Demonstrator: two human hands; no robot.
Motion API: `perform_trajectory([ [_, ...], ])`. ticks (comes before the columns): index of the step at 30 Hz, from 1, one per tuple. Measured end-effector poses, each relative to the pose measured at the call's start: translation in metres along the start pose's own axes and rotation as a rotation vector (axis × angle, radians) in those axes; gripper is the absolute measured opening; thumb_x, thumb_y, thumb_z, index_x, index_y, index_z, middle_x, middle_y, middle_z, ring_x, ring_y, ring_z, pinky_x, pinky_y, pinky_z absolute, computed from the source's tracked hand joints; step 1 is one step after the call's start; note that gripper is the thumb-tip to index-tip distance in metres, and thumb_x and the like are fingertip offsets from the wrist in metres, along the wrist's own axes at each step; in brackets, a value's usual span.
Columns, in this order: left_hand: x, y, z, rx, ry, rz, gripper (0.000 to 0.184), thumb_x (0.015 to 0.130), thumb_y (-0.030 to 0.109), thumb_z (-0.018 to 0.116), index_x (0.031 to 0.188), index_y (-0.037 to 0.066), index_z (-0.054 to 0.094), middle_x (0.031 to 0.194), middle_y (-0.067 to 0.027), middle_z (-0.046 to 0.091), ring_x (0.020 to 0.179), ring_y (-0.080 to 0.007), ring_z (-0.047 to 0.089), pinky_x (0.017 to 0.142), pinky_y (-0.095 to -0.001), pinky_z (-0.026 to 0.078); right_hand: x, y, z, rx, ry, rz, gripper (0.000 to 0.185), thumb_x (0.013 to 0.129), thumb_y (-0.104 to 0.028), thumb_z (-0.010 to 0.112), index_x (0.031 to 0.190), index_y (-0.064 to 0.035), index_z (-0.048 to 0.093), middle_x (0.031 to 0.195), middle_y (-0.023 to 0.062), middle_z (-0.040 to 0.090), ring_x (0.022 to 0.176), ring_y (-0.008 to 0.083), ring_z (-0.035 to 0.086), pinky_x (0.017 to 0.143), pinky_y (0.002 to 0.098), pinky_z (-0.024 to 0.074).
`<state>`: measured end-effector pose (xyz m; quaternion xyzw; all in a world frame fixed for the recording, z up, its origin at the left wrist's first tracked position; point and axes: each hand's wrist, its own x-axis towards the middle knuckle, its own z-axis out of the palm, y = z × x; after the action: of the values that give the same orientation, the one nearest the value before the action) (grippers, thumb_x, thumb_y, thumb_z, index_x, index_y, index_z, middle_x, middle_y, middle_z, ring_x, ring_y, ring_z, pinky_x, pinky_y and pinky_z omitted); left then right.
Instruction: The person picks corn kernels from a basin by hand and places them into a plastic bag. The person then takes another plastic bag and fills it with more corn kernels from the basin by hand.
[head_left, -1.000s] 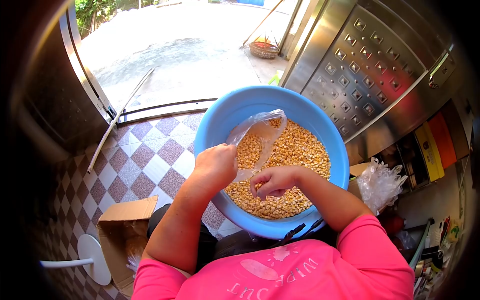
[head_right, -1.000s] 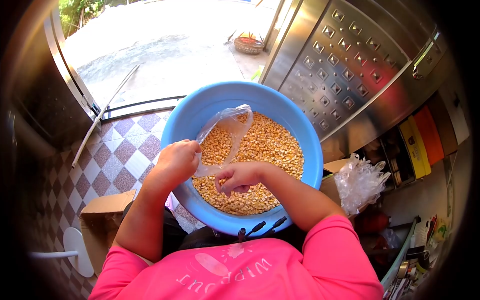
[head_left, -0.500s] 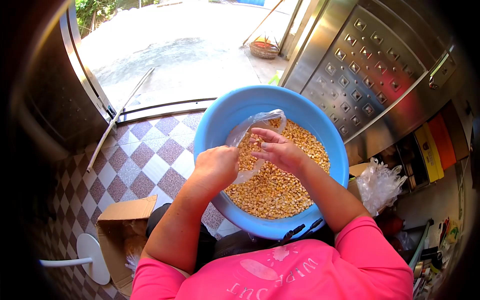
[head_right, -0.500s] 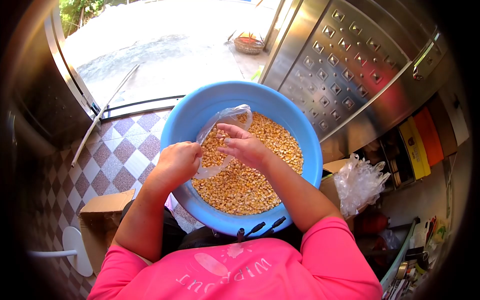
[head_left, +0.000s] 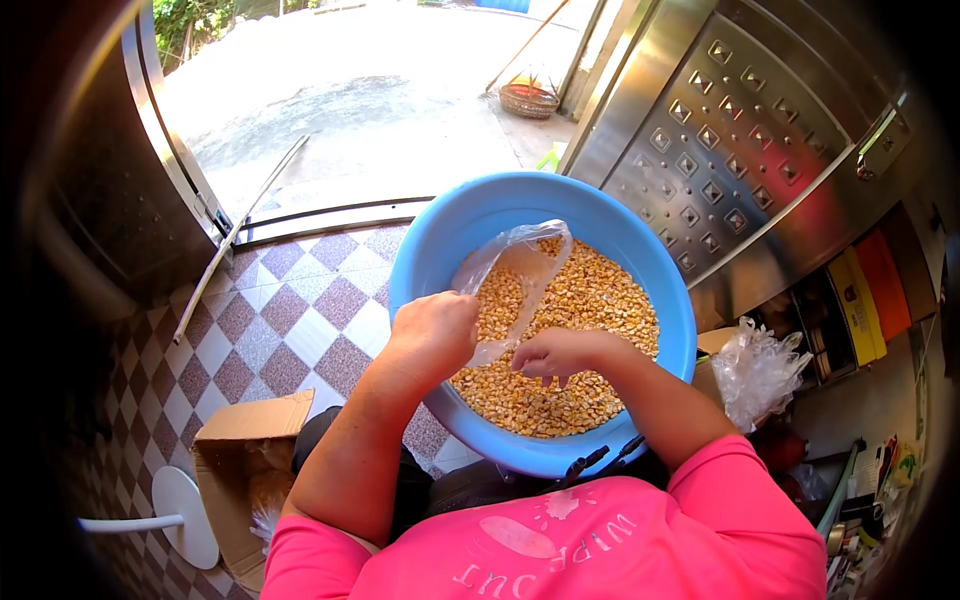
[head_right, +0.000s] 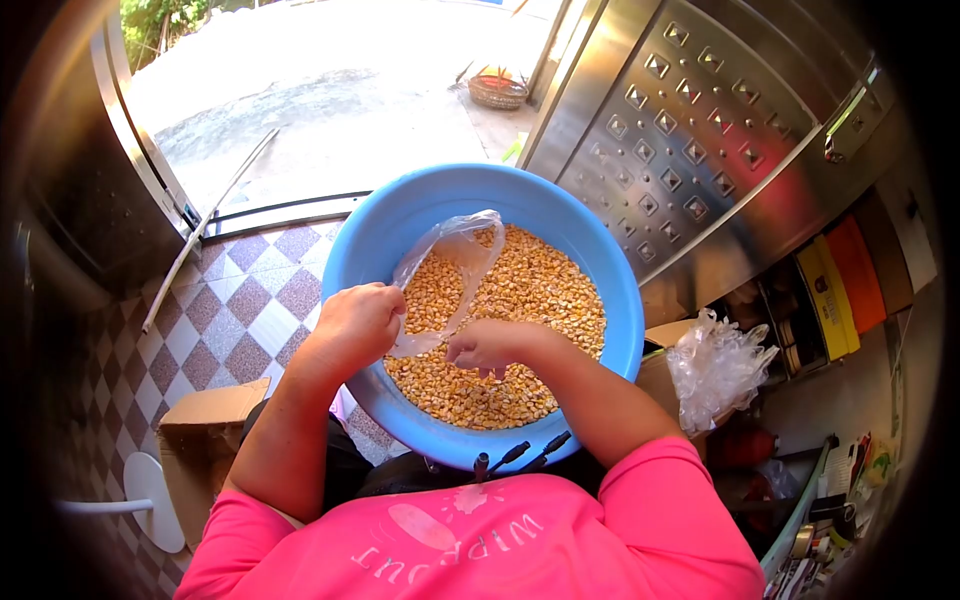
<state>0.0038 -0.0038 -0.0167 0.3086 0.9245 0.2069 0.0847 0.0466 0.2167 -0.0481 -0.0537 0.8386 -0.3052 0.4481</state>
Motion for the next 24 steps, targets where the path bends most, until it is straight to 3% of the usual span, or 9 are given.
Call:
perform_trajectory([
  [4,-0.001,0.001,-0.001,0.004,0.009,0.012,0.021,0.082,0.010,0.050,0.090,0.008,0.069,0.092,-0.0125,0.066,0.090,-0.0320,0.064,0.080,-0.0421,0.049,0.027,0.002,0.029,-0.172,-0.136,0.161,0.045,0.091,-0.031,0.055,0.118,0.0048,0.052,0.101,0.0176,0.061,0.085,0.0257,0.067,0.062,0.0349,0.0600],
  [7,0.000,-0.002,0.001,0.002,0.011,0.013,0.022,0.082,0.009,0.050,0.091,0.008,0.069,0.093,-0.0125,0.066,0.090,-0.0321,0.064,0.081,-0.0419,0.049,0.022,-0.017,0.039,-0.132,-0.147,0.058,0.033,0.088,-0.025,0.057,0.105,0.0032,0.051,0.090,0.0164,0.059,0.068,0.0248,0.066,0.054,0.0323,0.0591],
  [11,0.000,-0.001,0.000,0.009,0.003,0.016,0.022,0.081,0.008,0.050,0.091,0.007,0.069,0.094,-0.0126,0.067,0.091,-0.0321,0.064,0.081,-0.0414,0.049,0.027,-0.008,0.037,-0.131,-0.219,0.009,0.025,0.087,-0.020,0.057,0.101,0.0004,0.052,0.085,0.0147,0.061,0.067,0.0225,0.066,0.051,0.0310,0.0565],
  [14,0.000,-0.001,0.000,0.018,-0.007,0.007,0.022,0.081,0.008,0.050,0.091,0.007,0.070,0.095,-0.0126,0.067,0.091,-0.0321,0.064,0.081,-0.0412,0.049,0.027,-0.007,0.030,-0.071,-0.336,0.011,0.020,0.086,-0.016,0.058,0.100,-0.0037,0.054,0.078,0.0098,0.062,0.061,0.0167,0.063,0.044,0.0256,0.0480],
  [17,0.000,-0.001,0.001,0.025,-0.006,0.007,0.022,0.081,0.008,0.050,0.091,0.007,0.070,0.095,-0.0124,0.067,0.091,-0.0320,0.064,0.081,-0.0412,0.050,0.017,-0.007,0.019,0.134,-0.337,-0.094,0.019,0.086,-0.016,0.059,0.103,-0.0080,0.056,0.068,0.0030,0.059,0.049,0.0091,0.051,0.040,0.0219,0.0371],
  [19,0.000,-0.001,0.002,0.025,-0.002,0.007,0.021,0.081,0.008,0.051,0.091,0.007,0.070,0.095,-0.0123,0.067,0.090,-0.0319,0.064,0.080,-0.0413,0.050,0.011,-0.004,0.007,0.577,-0.338,-0.093,0.016,0.089,-0.013,0.059,0.104,-0.0082,0.056,0.075,0.0046,0.060,0.048,0.0062,0.045,0.040,0.0195,0.0329],
  [20,0.000,-0.002,0.003,0.025,0.001,0.007,0.021,0.081,0.008,0.051,0.090,0.008,0.070,0.094,-0.0122,0.067,0.090,-0.0318,0.064,0.080,-0.0414,0.050,0.009,-0.001,0.003,0.576,-0.338,-0.093,0.016,0.089,-0.013,0.059,0.104,-0.0082,0.056,0.075,0.0046,0.060,0.048,0.0062,0.045,0.040,0.0195,0.0329],
  [22,0.000,-0.002,0.004,0.027,0.004,0.007,0.021,0.081,0.008,0.051,0.090,0.008,0.070,0.094,-0.0123,0.067,0.090,-0.0318,0.064,0.080,-0.0414,0.050,0.009,0.007,-0.006,1.056,-0.275,-0.249,0.014,0.091,-0.010,0.058,0.105,-0.0076,0.055,0.082,0.0071,0.062,0.048,0.0050,0.044,0.039,0.0193,0.0304],
  [24,0.000,-0.002,0.004,0.028,0.007,0.007,0.021,0.081,0.008,0.051,0.090,0.008,0.070,0.094,-0.0123,0.067,0.090,-0.0317,0.064,0.080,-0.0415,0.050,0.012,0.010,-0.014,1.173,-0.254,-0.326,0.017,0.093,-0.008,0.056,0.110,-0.0056,0.055,0.089,0.0088,0.062,0.055,0.0069,0.049,0.043,0.0192,0.0378],
])
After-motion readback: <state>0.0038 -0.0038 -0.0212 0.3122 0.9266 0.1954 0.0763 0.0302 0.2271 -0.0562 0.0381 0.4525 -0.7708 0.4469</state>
